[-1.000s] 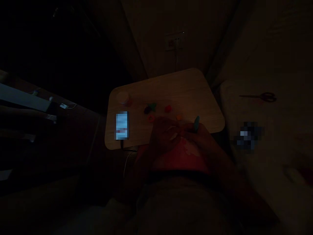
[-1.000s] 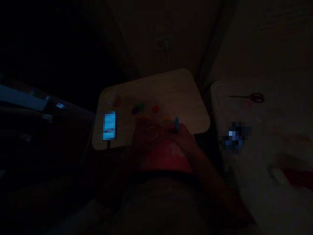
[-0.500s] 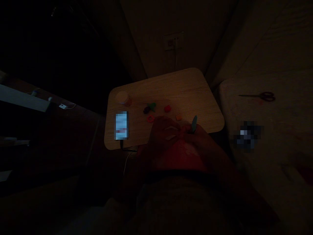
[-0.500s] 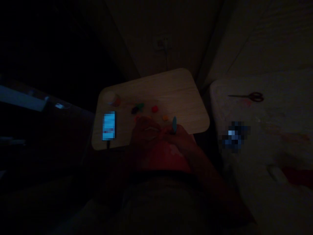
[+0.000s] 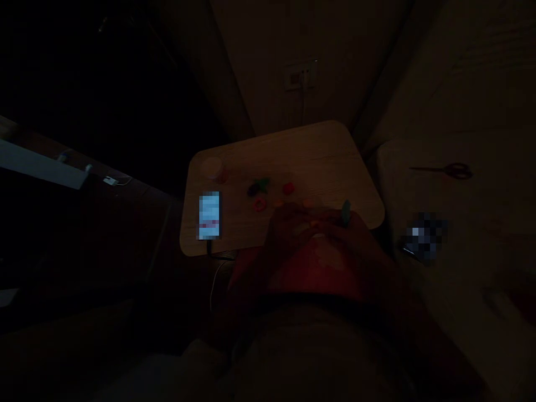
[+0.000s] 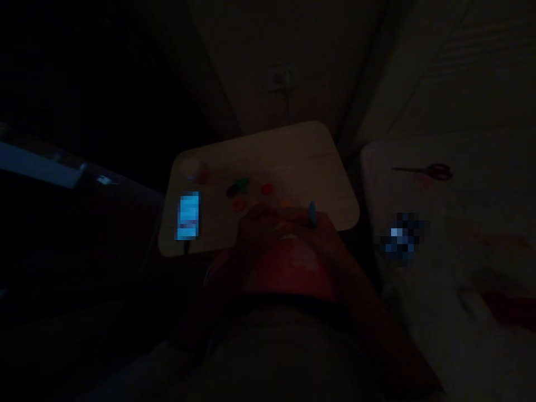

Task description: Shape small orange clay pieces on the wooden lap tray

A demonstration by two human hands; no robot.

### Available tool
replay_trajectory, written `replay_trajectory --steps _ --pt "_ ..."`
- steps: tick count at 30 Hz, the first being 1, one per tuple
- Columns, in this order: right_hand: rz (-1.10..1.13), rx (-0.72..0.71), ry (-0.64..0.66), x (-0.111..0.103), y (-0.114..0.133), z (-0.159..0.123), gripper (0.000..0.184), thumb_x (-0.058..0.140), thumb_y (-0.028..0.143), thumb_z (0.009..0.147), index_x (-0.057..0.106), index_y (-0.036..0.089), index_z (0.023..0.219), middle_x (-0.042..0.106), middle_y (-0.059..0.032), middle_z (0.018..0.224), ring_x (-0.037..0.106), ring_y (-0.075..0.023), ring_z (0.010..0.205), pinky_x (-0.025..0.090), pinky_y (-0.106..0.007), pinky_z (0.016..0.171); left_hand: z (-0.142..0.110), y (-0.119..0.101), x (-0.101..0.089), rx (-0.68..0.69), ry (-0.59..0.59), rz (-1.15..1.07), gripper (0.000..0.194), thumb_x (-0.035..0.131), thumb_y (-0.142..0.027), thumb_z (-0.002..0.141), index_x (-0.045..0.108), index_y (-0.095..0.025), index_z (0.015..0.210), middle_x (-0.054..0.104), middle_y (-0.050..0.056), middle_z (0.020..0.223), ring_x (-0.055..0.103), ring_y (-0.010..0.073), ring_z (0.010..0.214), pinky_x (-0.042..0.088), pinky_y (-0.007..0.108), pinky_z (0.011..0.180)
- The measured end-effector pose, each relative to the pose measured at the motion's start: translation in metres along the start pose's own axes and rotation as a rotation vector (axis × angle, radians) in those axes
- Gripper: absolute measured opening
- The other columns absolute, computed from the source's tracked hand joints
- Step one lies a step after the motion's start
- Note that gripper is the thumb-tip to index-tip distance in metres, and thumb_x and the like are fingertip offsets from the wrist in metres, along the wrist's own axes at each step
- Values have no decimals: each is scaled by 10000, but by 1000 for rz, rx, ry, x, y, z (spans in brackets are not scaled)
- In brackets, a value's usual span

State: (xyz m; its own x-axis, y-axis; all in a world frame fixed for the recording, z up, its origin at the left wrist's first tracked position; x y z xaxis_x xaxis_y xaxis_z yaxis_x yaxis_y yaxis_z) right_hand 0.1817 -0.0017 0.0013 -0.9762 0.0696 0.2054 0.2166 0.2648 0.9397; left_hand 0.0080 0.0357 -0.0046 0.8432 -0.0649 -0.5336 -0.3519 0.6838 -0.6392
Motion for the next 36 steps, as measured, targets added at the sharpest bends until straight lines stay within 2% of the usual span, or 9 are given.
replay_trajectory --steps 4,8,14,17,20,22,31,36 --pt "-12 27 -37 -7 -5 2 347 966 475 627 749 208 669 680 -8 611 558 -146 568 409 -289 546 -1 2 4 64 -24 80 284 828 -503 900 829 -246 1019 774 54 1007 733 208 961 590 404 925" --pt "0 73 -84 -10 -13 4 354 930 488 656 724 200 636 595 10 537 401 -107 487 263 -282 488 1 2 1 77 -35 105 267 775 -491 951 823 -229 937 784 55 990 738 198 939 590 404 920" --pt "20 27 -89 2 -7 -1 345 937 486 663 733 208 655 637 4 600 476 -125 552 317 -278 527 3 -1 -3 49 -83 19 365 835 -497 896 790 -246 1157 805 70 1102 761 236 1011 616 435 916" --pt "48 25 -77 6 -3 -3 322 941 480 671 756 217 693 674 0 635 526 -136 573 388 -283 563 5 -5 -5 46 -72 -54 186 814 -424 933 814 -261 1022 807 47 1043 765 209 969 611 417 902" --pt "71 20 -49 7 -3 -3 306 985 416 601 793 223 740 758 -20 736 641 -170 674 498 -310 684 6 -7 -6 53 -68 -64 145 814 -402 938 826 -262 972 813 39 1010 758 193 952 597 409 905" --pt "78 24 -30 6 -3 -1 311 1000 393 567 797 224 730 772 -20 744 665 -177 691 525 -320 717 7 -8 -6 80 -71 -56 147 819 -405 936 831 -259 942 818 36 1000 754 186 939 585 404 902" --pt "81 48 66 1 2 -3 265 1000 347 571 795 224 685 752 -5 713 663 -165 685 518 -298 691 15 -16 -12 182 -10 -82 201 809 -411 945 796 -246 832 831 18 954 752 173 890 568 380 883" --pt "89 94 54 1 -3 -2 327 1005 384 579 798 220 772 732 -3 714 614 -152 648 453 -284 610 9 -16 -7 158 -145 -36 159 799 -371 956 765 -232 886 812 19 972 750 169 887 585 373 864"
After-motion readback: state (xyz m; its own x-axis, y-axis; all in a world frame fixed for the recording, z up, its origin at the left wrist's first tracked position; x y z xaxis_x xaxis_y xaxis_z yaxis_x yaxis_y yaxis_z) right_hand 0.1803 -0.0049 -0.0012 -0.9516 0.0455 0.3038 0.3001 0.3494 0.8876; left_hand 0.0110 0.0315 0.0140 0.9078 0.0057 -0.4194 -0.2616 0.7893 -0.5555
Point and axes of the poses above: each hand's wrist, its own z-axis towards the middle knuckle, its own x-axis out of the palm, y = z × x, the point moved 3 cm from there along z, towards the middle knuckle
